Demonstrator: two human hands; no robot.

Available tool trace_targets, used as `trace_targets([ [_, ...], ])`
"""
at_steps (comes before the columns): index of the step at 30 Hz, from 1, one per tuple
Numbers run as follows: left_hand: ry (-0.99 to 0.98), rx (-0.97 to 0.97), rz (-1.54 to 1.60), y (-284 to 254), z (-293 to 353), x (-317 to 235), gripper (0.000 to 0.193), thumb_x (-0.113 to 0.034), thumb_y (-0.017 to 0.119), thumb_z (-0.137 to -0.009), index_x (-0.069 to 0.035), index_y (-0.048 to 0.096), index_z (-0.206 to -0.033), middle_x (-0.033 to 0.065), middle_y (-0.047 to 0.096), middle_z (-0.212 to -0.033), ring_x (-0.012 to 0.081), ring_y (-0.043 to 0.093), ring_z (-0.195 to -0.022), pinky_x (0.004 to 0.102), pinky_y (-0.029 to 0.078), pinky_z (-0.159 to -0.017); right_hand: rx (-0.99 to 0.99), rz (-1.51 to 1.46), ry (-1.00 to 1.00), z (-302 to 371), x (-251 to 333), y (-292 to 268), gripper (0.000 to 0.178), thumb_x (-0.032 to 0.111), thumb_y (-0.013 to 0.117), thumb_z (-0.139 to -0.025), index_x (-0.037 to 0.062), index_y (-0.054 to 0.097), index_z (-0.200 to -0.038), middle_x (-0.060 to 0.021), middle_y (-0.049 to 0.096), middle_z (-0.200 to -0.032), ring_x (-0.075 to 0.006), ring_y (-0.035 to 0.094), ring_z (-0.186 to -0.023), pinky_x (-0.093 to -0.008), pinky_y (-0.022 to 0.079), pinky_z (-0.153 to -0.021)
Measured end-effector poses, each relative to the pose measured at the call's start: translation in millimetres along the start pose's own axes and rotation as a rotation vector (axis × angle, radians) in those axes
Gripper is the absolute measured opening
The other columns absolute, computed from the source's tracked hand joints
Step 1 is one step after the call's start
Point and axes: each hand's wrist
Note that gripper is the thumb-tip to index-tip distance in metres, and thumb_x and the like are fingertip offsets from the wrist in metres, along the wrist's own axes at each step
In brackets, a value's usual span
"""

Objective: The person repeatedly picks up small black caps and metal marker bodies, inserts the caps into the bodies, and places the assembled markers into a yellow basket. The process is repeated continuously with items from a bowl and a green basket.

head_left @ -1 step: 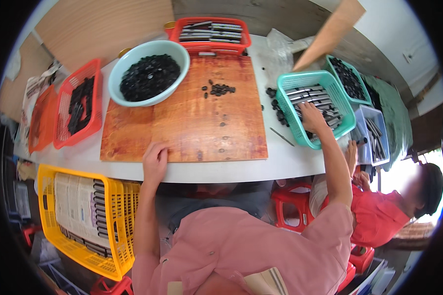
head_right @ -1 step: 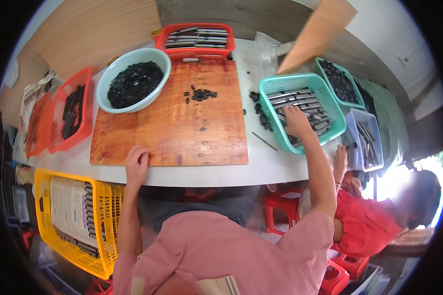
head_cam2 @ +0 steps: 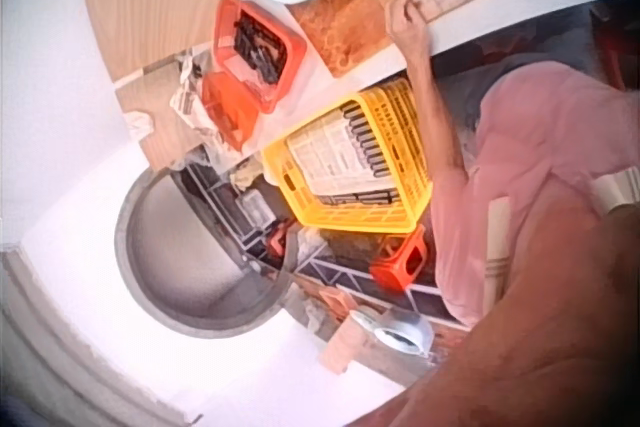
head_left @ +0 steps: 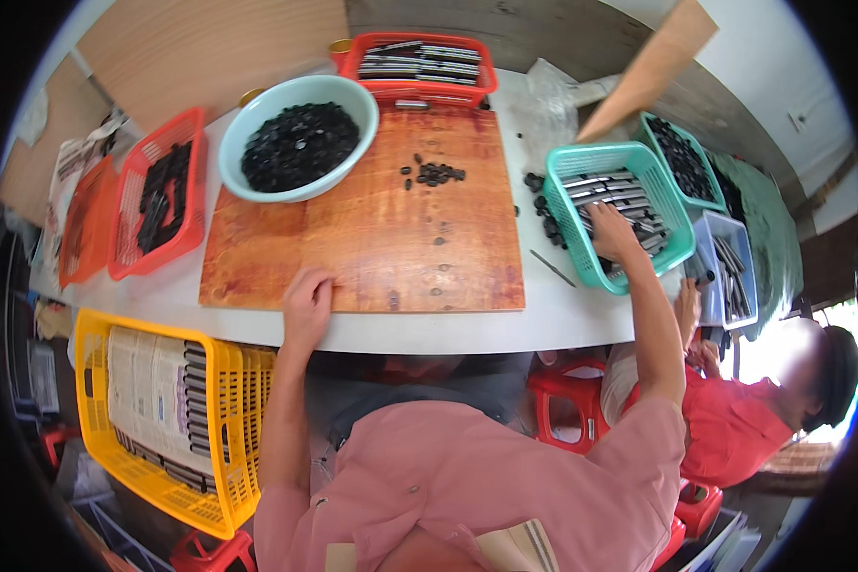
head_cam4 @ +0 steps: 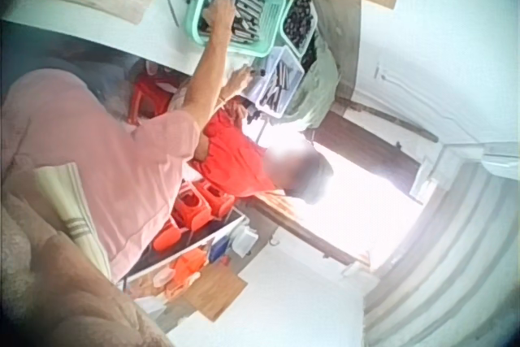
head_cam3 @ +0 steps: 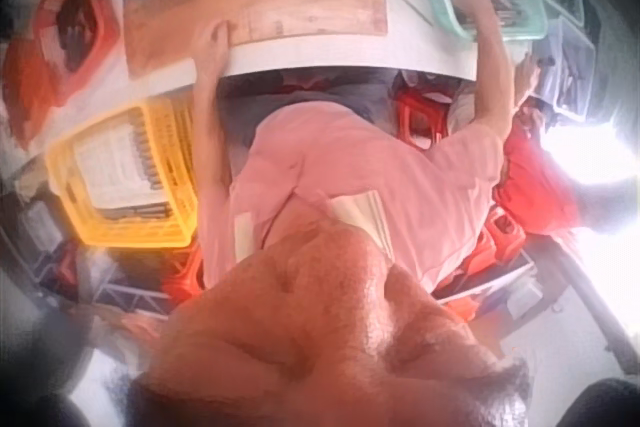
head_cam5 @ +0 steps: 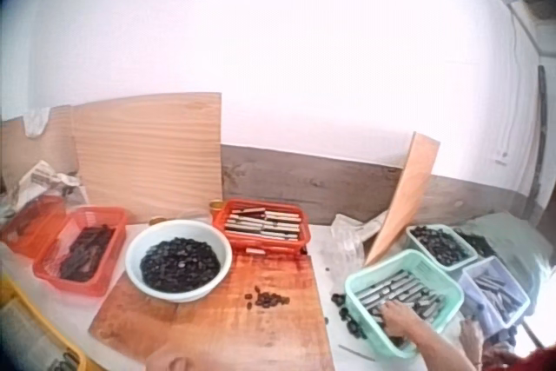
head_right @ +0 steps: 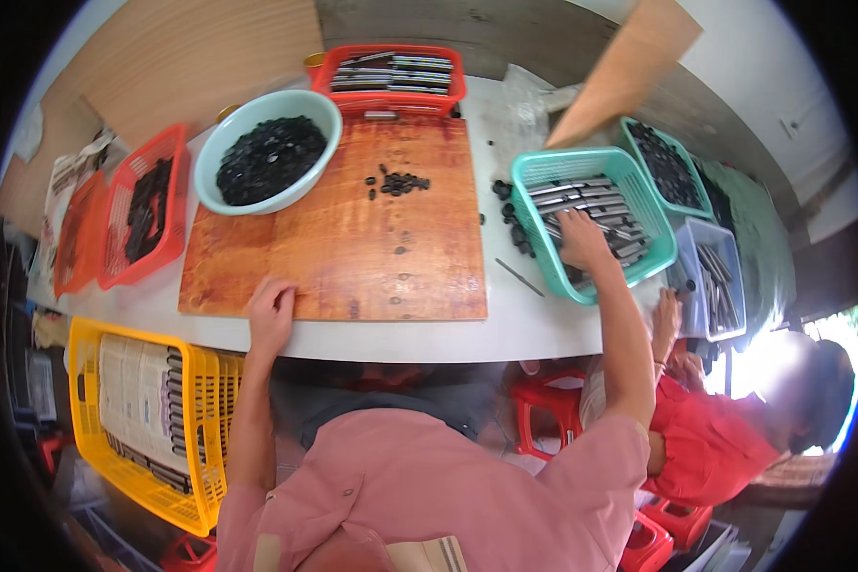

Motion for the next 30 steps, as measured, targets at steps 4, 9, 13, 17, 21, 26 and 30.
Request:
trace_targets([
  [4,-0.071,-0.041,-0.025,8.7,-7.7,17.1,0.009,0.004,0.062,-0.090,0.001,0.070,-0.095,0.0156,0.068,-0.093,0.0313,0.067,-0.083,0.0370,0.053,-0.071,0.021,-0.166,0.026,-2.4,14.5,-15.2,0.049,0.029,0.072,-0.084,0.0017,0.055,-0.121,-0.0263,0.066,-0.111,-0.0442,0.062,-0.106,-0.0501,0.048,-0.092],
  [9,-0.112,-0.040,-0.033,11.0,-7.8,9.8,0.010,0.003,0.062,-0.090,0.001,0.070,-0.094,0.0147,0.069,-0.094,0.0307,0.068,-0.084,0.0374,0.053,-0.073,-0.038,-0.201,0.011,0.2,4.4,-7.5,0.040,0.011,0.064,-0.082,0.0015,0.055,-0.119,-0.0264,0.066,-0.107,-0.0451,0.062,-0.106,-0.0530,0.049,-0.089],
  [13,-0.138,-0.031,0.007,10.4,-7.8,4.5,0.009,0.004,0.062,-0.089,0.001,0.070,-0.093,0.0144,0.069,-0.094,0.0308,0.068,-0.086,0.0370,0.053,-0.074,-0.152,-0.167,0.088,-0.8,-2.2,-27.3,0.042,-0.001,0.057,-0.079,0.0036,0.054,-0.120,-0.0251,0.066,-0.107,-0.0474,0.063,-0.101,-0.0557,0.049,-0.085],
  [17,-0.085,-0.046,-0.032,12.5,-6.3,12.1,0.010,0.004,0.062,-0.089,0.000,0.070,-0.094,0.0140,0.069,-0.094,0.0304,0.068,-0.087,0.0367,0.054,-0.074,-0.406,-0.168,0.191,-7.6,28.5,-92.6,0.049,0.000,0.063,-0.078,0.0031,0.054,-0.126,-0.0250,0.067,-0.110,-0.0471,0.064,-0.102,-0.0539,0.050,-0.086],
  [21,-0.066,-0.049,-0.041,12.6,-5.9,12.9,0.011,0.005,0.062,-0.088,0.000,0.069,-0.095,0.0142,0.069,-0.094,0.0304,0.068,-0.086,0.0366,0.054,-0.073,-0.527,-0.406,0.254,-12.0,105.5,-147.9,0.054,0.004,0.068,-0.078,0.0026,0.054,-0.130,-0.0262,0.068,-0.109,-0.0464,0.065,-0.101,-0.0519,0.052,-0.085],
  [26,-0.040,-0.039,-0.056,11.0,-7.6,10.0,0.012,0.006,0.061,-0.088,0.000,0.069,-0.095,0.0146,0.069,-0.093,0.0310,0.068,-0.086,0.0369,0.054,-0.073,-0.280,-0.364,0.084,-39.1,180.3,-102.0,0.043,0.004,0.067,-0.078,0.0011,0.053,-0.119,-0.0282,0.067,-0.099,-0.0480,0.066,-0.093,-0.0538,0.052,-0.079],
  [30,-0.018,-0.044,-0.077,10.1,-5.1,14.7,0.012,0.006,0.061,-0.087,0.000,0.069,-0.095,0.0146,0.069,-0.093,0.0313,0.069,-0.085,0.0367,0.054,-0.073,-0.180,-0.284,0.265,-63.5,177.0,-33.4,0.029,0.000,0.060,-0.080,-0.0016,0.048,-0.106,-0.0289,0.065,-0.103,-0.0518,0.065,-0.090,-0.0574,0.054,-0.078],
])
Point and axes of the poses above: each hand's wrist, its own z-axis away from the middle knuckle, its own y-axis out of the palm, x = y × z
